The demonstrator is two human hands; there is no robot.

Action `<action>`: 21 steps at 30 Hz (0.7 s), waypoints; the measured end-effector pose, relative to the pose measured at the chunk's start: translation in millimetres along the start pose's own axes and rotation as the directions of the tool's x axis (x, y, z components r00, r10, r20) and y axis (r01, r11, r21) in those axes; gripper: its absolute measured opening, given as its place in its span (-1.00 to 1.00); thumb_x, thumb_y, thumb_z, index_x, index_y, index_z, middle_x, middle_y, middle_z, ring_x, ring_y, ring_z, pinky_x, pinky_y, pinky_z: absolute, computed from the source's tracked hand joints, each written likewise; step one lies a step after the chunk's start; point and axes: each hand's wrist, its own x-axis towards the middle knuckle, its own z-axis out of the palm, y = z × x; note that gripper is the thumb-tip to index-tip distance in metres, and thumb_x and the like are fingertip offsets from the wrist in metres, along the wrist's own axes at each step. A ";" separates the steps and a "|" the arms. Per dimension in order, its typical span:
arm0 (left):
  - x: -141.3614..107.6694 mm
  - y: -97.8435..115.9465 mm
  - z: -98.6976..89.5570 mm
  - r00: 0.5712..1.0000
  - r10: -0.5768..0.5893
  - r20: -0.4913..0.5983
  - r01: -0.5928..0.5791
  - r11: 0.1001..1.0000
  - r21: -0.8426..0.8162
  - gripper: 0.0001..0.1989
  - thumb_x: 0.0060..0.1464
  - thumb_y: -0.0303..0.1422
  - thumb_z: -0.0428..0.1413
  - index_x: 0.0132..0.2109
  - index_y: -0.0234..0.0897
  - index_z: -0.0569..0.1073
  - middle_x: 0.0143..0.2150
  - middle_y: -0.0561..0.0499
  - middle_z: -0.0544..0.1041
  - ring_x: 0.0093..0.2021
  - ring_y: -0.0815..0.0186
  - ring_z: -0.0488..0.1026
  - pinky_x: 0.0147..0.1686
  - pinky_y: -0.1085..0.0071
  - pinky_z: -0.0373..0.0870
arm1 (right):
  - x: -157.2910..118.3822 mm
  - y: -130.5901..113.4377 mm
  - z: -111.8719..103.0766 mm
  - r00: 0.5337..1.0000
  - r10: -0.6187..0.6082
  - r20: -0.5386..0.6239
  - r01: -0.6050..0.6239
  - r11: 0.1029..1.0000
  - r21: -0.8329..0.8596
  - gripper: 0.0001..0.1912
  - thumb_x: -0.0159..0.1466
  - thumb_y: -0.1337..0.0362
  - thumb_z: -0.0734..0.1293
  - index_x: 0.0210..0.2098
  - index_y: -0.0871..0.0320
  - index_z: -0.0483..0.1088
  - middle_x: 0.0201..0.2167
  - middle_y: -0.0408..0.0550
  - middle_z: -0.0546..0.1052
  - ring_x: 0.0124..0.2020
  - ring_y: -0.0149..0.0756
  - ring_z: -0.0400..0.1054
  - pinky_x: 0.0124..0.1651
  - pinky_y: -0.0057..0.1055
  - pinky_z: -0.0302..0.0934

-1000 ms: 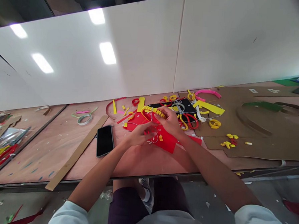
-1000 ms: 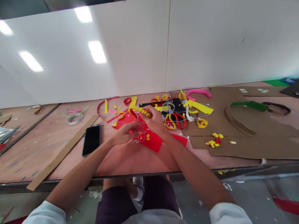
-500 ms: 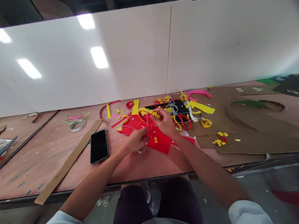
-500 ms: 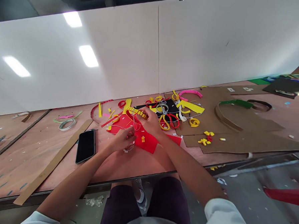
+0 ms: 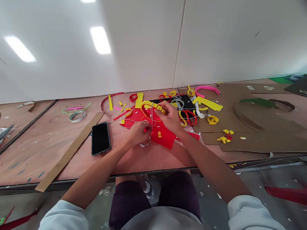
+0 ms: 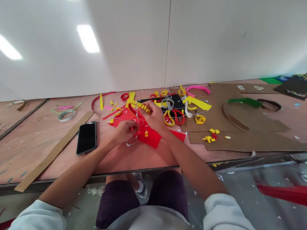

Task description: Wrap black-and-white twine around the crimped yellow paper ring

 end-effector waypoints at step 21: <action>-1.1 19.4 -13.7 0.970 -0.216 -0.110 0.113 0.804 -0.584 -0.82 0.18 -0.30 0.16 -0.09 -0.15 0.34 -0.40 0.16 0.49 -0.62 0.43 0.39 -0.62 0.49 0.18 | -2.9 -3.5 -0.4 0.998 0.053 0.019 -0.054 0.991 0.120 -0.65 0.19 -0.03 0.51 -0.25 0.09 0.44 -0.41 -0.17 0.47 -0.41 -0.37 0.30 -0.36 -0.39 0.17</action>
